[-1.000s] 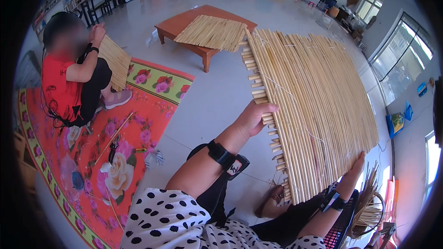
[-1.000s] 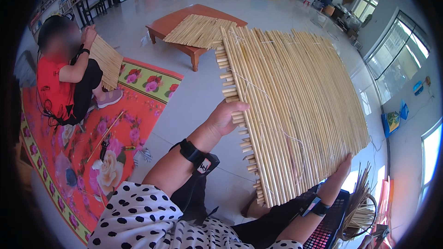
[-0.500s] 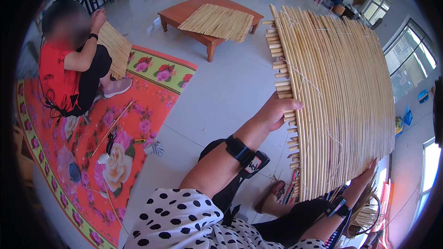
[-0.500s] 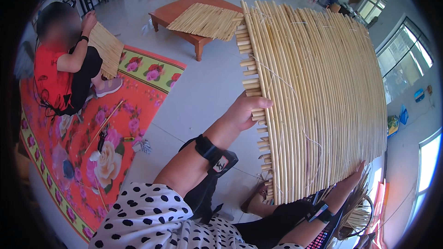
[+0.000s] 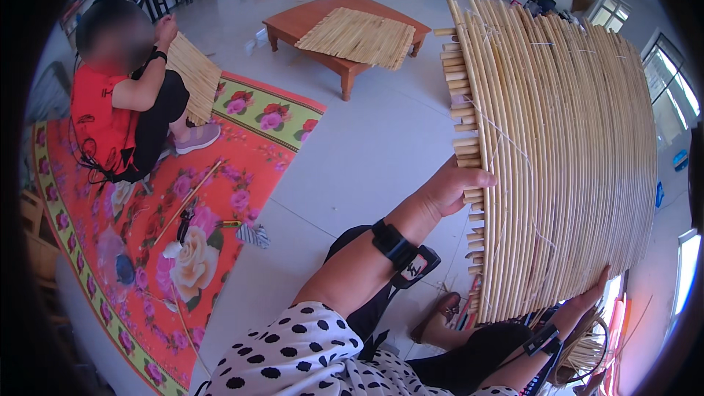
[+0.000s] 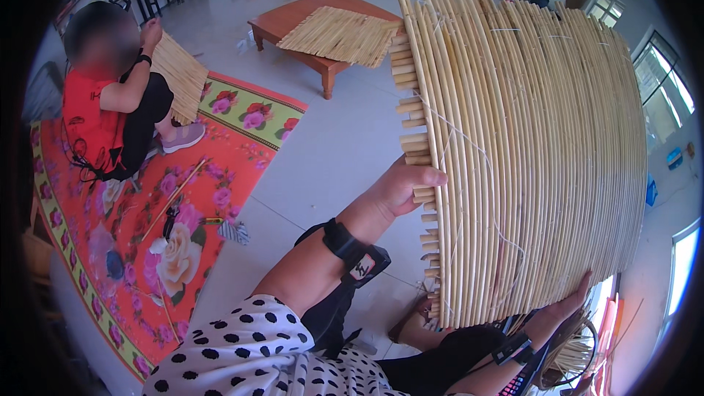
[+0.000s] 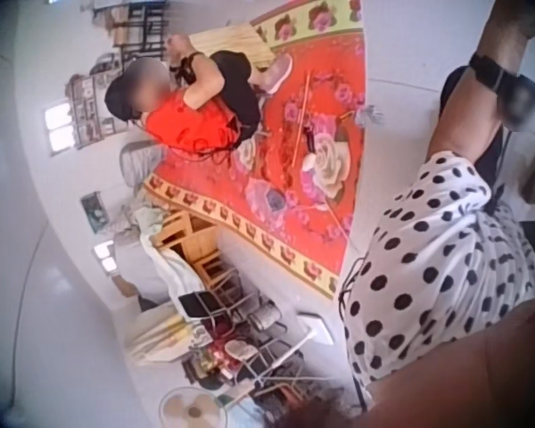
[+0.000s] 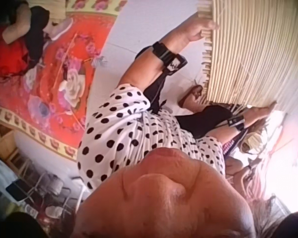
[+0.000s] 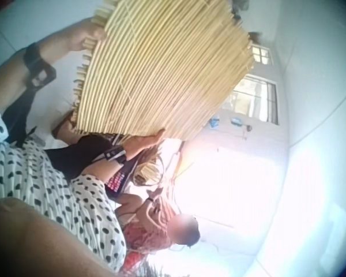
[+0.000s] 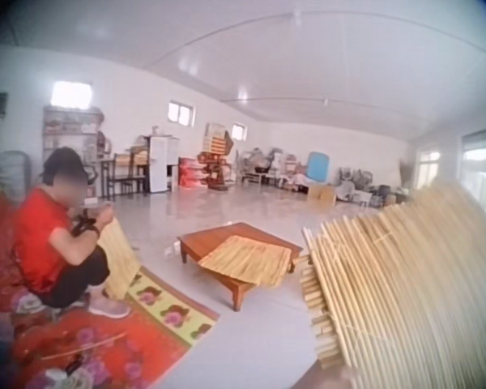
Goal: The person sits on the floor and weaves a mat using thin wooden sticks and a needle with thread. They repeatedly pass the needle through the sticks to bind them together, occasionally lifting and rotating the mat to continue the weaving process.
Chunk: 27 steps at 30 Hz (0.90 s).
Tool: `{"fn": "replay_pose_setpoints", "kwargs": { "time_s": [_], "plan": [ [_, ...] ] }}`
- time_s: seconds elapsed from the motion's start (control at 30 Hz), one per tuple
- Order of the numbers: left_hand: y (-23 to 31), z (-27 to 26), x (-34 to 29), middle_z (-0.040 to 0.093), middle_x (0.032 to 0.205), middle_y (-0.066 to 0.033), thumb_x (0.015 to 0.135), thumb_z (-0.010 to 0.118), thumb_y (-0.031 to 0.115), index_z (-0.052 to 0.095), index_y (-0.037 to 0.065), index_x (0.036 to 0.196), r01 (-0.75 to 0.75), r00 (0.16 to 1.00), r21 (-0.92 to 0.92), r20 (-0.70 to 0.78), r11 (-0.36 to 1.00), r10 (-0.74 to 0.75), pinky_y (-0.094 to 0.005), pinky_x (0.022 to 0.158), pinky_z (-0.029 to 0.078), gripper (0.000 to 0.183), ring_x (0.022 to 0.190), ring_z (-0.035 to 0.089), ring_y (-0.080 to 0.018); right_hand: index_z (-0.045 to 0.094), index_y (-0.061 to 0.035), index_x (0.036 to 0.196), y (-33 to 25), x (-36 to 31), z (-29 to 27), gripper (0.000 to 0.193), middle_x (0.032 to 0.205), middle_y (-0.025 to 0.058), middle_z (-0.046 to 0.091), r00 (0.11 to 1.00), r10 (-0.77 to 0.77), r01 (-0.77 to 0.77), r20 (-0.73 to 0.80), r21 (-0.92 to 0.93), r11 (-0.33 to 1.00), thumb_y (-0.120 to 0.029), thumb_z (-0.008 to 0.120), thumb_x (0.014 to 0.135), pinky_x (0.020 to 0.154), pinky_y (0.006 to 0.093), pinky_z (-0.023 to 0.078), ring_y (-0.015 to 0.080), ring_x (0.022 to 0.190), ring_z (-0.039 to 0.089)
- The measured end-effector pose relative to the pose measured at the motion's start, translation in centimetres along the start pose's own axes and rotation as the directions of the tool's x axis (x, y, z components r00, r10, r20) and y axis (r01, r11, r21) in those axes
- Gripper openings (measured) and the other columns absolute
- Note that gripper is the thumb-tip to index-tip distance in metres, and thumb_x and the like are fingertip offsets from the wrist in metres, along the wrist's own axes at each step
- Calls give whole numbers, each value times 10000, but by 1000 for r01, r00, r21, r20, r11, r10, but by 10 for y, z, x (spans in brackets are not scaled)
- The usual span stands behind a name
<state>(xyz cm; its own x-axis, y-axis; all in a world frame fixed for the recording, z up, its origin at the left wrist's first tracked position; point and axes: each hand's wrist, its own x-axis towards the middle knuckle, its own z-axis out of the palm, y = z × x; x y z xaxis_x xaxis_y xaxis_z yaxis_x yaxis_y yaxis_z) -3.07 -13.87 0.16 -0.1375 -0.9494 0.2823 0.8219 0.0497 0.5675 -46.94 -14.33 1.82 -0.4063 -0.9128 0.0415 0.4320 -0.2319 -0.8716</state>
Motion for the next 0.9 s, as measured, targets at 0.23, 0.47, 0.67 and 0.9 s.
{"fn": "replay_pose_setpoints", "kwargs": {
  "time_s": [0.23,0.47,0.67,0.9],
  "plan": [
    [-10,-3,11,658,1118,-104,843,718,197,588,3,1176,66,969,-97,-232,993,-87,-393,846,547,406,941,676,-213,340,-9,1463,10,7,-15,727,1411,202,487,997,-73,73,-4,143,987,-405,633,928,1005,548,484,372,1238,534],
    [-34,-11,19,672,1077,-83,889,705,419,591,32,1170,161,911,-35,-380,986,-162,-370,785,564,492,919,681,-196,388,0,1428,13,-1,-1,664,1361,192,525,993,-122,121,4,107,987,-393,612,942,960,494,525,340,1180,578],
    [-36,-10,19,669,1095,-93,863,727,451,560,38,1236,157,916,6,-376,988,-143,-392,819,567,582,956,683,-222,409,13,1410,9,-1,1,664,1328,199,553,992,-121,124,-34,75,989,-400,620,934,936,488,539,332,1143,604],
    [-35,-9,19,663,1114,-122,869,725,428,548,23,1256,152,906,63,-408,986,-114,-428,810,575,587,978,684,-240,440,34,1382,8,-6,6,647,1307,199,570,997,-83,82,5,60,995,-381,629,922,927,484,544,335,1129,613]
  ]
}}
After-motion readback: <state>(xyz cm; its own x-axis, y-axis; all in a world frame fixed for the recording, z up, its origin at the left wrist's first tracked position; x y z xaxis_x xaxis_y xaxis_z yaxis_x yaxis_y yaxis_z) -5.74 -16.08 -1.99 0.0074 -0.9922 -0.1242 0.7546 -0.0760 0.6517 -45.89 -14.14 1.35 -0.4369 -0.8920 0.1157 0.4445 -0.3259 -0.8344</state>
